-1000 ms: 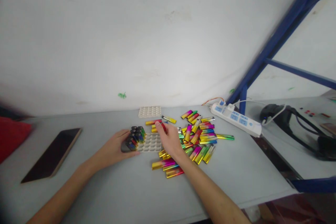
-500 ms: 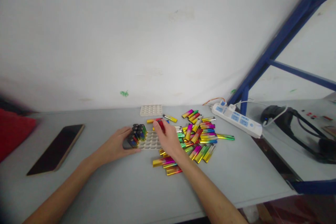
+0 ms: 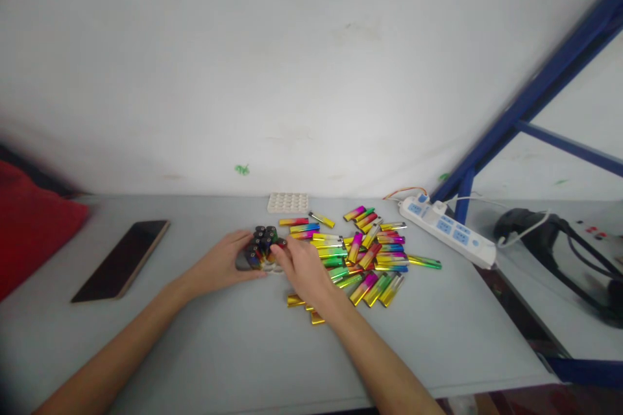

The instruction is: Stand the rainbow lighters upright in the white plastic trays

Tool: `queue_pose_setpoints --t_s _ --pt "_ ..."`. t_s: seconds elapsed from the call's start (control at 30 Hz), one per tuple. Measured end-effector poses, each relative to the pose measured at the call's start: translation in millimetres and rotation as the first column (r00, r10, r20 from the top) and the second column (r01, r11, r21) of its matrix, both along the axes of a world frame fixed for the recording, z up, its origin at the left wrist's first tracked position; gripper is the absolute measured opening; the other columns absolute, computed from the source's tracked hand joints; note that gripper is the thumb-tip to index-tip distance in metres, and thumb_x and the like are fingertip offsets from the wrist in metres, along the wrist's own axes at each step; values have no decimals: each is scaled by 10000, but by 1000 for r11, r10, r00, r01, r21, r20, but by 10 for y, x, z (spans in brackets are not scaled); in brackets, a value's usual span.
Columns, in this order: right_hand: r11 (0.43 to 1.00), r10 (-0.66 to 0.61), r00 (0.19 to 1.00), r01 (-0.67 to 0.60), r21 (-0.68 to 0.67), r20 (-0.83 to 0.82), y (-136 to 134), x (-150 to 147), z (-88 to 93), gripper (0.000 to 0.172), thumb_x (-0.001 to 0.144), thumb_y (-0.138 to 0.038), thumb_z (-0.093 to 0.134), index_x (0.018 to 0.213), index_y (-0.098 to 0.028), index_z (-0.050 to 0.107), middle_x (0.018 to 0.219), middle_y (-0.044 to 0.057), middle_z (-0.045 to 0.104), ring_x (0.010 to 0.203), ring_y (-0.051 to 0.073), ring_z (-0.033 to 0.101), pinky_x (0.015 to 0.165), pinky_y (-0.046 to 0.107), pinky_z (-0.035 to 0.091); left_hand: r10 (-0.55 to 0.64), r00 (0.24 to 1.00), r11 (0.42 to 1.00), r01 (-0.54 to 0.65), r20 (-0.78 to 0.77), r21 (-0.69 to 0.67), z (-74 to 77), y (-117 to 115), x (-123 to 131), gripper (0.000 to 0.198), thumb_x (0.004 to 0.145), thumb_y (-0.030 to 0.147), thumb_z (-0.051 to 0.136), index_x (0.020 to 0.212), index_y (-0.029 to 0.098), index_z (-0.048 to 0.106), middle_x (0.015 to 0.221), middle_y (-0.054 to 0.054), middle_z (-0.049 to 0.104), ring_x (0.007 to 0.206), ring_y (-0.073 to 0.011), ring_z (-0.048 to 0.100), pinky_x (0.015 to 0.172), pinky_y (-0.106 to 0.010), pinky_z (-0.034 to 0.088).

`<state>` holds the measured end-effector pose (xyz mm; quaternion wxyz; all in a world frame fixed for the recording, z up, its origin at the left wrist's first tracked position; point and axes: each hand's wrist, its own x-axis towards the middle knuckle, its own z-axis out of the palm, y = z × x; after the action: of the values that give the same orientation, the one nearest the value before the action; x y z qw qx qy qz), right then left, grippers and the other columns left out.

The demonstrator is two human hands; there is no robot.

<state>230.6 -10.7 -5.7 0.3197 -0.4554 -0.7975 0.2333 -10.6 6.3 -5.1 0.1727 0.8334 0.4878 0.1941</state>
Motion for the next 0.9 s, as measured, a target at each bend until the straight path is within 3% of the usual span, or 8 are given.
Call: queue_pose_setpoints --t_s 0.13,0.3,0.47,0.57,0.7,0.8,0.9 --pt "997 57 985 -65 43 164 -22 -52 49 241 1130 -375 529 1016 -195 643 975 96 773 897 236 740 780 314 520 -7 1000 1000 7 4 5 3 -2 11 557 743 653 859 1053 210 727 1125 -119 749 1081 -340 689 976 -435 539" --pt "990 -23 912 -37 138 409 -35 -103 148 298 1110 -432 545 1042 -173 677 1005 149 753 945 282 744 863 382 556 -17 1000 1000 17 12 4 0 6 17 539 747 656 856 1034 218 726 1096 -111 754 1058 -330 695 976 -431 542" --pt "974 40 876 -142 177 480 2 -121 156 273 1114 -403 535 1097 -171 678 1033 134 737 964 292 734 871 396 544 -32 999 999 32 16 11 -12 22 -2 525 776 622 843 1091 220 720 1158 -126 754 1096 -337 695 1004 -458 544" --pt "981 27 855 -121 149 518 2 -140 185 321 1105 -445 548 1083 -161 698 999 142 756 954 302 738 903 416 526 -37 999 999 37 19 10 -31 30 -19 551 769 620 851 1108 208 714 1183 -134 753 1117 -350 693 1017 -478 548" --pt "986 116 895 -155 57 430 4 -30 291 371 1086 -501 584 973 -170 707 949 101 767 877 237 722 828 337 491 -31 999 999 30 19 10 -47 34 -29 556 798 623 830 1137 198 716 1239 -137 749 1160 -361 688 1041 -476 542" --pt "985 164 940 -175 9 299 20 198 387 293 1073 -435 644 947 -177 700 907 53 745 835 197 683 762 292 448 -12 1000 1000 12 -1 0 -32 30 -17 613 768 676 839 1140 204 720 1225 -143 751 1149 -362 691 1034 -476 541" --pt "964 263 928 -248 -92 265 3 405 442 219 1022 -379 734 912 -190 713 839 13 712 780 177 651 713 270 422 -8 1000 1000 8 -9 -1 -7 21 0 651 754 726 829 1121 198 724 1188 -148 751 1104 -356 693 994 -472 551"
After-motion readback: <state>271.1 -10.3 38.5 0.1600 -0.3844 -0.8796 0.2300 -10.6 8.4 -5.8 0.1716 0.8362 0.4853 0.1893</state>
